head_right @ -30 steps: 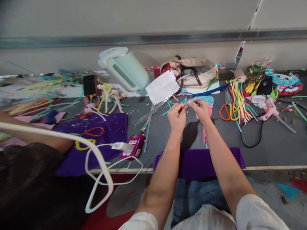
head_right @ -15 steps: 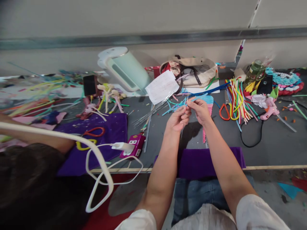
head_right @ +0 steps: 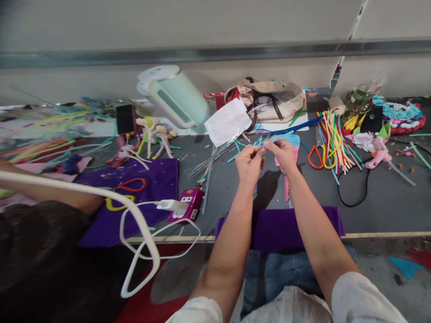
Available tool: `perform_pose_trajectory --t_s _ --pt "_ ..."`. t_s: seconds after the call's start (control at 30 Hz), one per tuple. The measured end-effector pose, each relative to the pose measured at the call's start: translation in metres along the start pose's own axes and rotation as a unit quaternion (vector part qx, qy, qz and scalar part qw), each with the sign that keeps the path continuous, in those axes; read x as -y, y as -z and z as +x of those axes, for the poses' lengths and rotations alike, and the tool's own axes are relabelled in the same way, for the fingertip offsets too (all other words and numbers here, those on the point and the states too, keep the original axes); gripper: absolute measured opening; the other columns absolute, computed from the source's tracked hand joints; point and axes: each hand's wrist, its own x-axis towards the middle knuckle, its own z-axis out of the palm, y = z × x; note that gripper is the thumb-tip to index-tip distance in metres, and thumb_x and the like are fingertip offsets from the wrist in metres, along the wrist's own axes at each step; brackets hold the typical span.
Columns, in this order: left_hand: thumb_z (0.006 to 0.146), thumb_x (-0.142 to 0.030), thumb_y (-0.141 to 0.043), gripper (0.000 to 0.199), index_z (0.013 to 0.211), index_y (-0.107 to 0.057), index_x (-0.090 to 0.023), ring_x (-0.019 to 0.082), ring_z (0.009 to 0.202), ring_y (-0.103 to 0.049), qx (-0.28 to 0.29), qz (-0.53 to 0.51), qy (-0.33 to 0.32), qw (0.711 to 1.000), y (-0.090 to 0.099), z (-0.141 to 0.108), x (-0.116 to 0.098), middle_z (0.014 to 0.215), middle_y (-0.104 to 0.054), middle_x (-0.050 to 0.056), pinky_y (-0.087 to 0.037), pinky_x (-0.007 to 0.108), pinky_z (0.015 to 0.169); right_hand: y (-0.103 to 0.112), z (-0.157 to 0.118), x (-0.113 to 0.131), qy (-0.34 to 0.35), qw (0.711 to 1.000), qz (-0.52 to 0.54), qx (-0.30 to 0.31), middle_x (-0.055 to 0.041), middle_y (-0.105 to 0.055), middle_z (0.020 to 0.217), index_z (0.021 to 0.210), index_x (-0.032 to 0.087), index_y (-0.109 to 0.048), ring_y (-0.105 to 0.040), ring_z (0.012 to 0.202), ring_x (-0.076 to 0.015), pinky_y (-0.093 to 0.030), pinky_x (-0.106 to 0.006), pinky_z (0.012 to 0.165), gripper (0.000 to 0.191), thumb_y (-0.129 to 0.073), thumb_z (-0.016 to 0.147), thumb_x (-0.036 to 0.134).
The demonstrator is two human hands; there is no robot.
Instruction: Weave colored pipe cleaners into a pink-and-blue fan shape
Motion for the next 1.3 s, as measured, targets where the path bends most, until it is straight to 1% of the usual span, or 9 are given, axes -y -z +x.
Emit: perform_pose_trajectory --t_s 0.1,0.2,0.33,0.5,0.63,0.8,1.1,1.2,1.3 --pt "0.07 -0.038 -0.075 0.024 0.069 -0.064 -0.016 0.007 0.04 -0.043 0.056 -0.135 0.106 0.984 0.003 0.002 -0.004 0.057 -0.053 -0.003 -0.029 0.021 0.036 0.001 -0.002 0.006 -0.022 0.998 0.044 0.035 0.0026 -0.06 0.067 0.066 0.019 -0.066 -0.051 0.062 -0.0087 -0.044 -0.024 0.063 0.021 -0.08 0.062 0.034" --pt "0.061 -0.036 -0.081 0.029 0.068 -0.062 -0.015 0.003 0.036 -0.037 0.128 -0.248 0.205 0.938 0.008 0.005 -0.008 0.056 -0.053 -0.004 -0.024 0.018 0.033 0.0 -0.005 0.013 -0.042 0.993 0.076 0.078 0.0029 -0.057 0.066 0.065 0.019 -0.065 -0.05 0.06 -0.0081 -0.044 -0.024 0.061 0.024 -0.081 0.062 0.035" --pt "0.058 -0.035 -0.084 0.034 0.071 -0.06 -0.014 0.0 0.036 -0.032 0.195 -0.297 0.274 0.894 0.011 0.007 -0.009 0.056 -0.051 -0.006 -0.021 0.015 0.032 -0.001 -0.006 0.016 -0.031 0.993 0.065 0.089 0.0035 -0.054 0.064 0.064 0.019 -0.062 -0.049 0.058 -0.0084 -0.043 -0.024 0.059 0.025 -0.081 0.062 0.036" --pt "0.066 -0.036 -0.08 0.028 0.075 -0.062 -0.016 0.006 0.041 -0.045 0.07 -0.126 0.13 0.981 0.001 0.001 -0.005 0.057 -0.054 -0.005 -0.031 0.018 0.036 0.0 -0.003 0.009 0.005 1.0 0.024 0.017 0.0044 -0.053 0.062 0.065 0.02 -0.061 -0.049 0.06 -0.0092 -0.041 -0.024 0.06 0.024 -0.08 0.062 0.034" --pt "0.073 -0.033 -0.074 0.021 0.065 -0.063 -0.017 0.007 0.046 -0.049 0.003 0.002 0.023 1.0 -0.003 -0.001 -0.004 0.057 -0.053 -0.004 -0.035 0.019 0.041 0.003 -0.001 0.007 0.015 1.0 0.009 0.021 0.0045 -0.053 0.062 0.064 0.019 -0.061 -0.05 0.062 -0.0092 -0.042 -0.024 0.062 0.023 -0.079 0.064 0.034" --pt "0.071 -0.039 -0.074 0.025 0.067 -0.064 -0.017 0.007 0.039 -0.045 0.06 -0.087 0.083 0.991 0.001 0.0 -0.006 0.053 -0.052 -0.004 -0.032 0.021 0.037 0.007 -0.001 0.01 -0.042 0.996 0.042 0.061 0.0046 -0.052 0.064 0.065 0.019 -0.06 -0.047 0.06 -0.0081 -0.043 -0.024 0.062 0.024 -0.078 0.063 0.035" --pt "0.058 -0.045 -0.083 0.04 0.07 -0.061 -0.015 0.002 0.034 -0.035 0.216 -0.249 0.239 0.913 0.011 0.005 -0.009 0.056 -0.052 -0.005 -0.024 0.018 0.032 0.005 -0.005 0.018 -0.054 0.992 0.062 0.096 0.0047 -0.054 0.067 0.069 0.02 -0.058 -0.048 0.056 -0.0072 -0.043 -0.023 0.056 0.034 -0.084 0.056 0.039" --pt "0.064 -0.046 -0.08 0.037 0.074 -0.06 -0.016 0.004 0.037 -0.04 0.182 -0.198 0.195 0.943 0.006 0.002 -0.008 0.058 -0.053 -0.004 -0.027 0.019 0.034 0.005 -0.003 0.014 -0.024 0.997 0.052 0.054 0.0054 -0.053 0.064 0.067 0.02 -0.057 -0.048 0.057 -0.0078 -0.042 -0.023 0.057 0.034 -0.084 0.057 0.038" --pt "0.069 -0.04 -0.077 0.028 0.076 -0.061 -0.018 0.007 0.043 -0.046 0.084 -0.064 0.094 0.99 0.0 -0.001 -0.004 0.058 -0.053 -0.005 -0.031 0.02 0.039 0.004 -0.001 0.011 -0.01 0.999 0.032 0.019 0.0051 -0.055 0.062 0.065 0.02 -0.058 -0.05 0.059 -0.0088 -0.042 -0.024 0.059 0.032 -0.084 0.057 0.037"
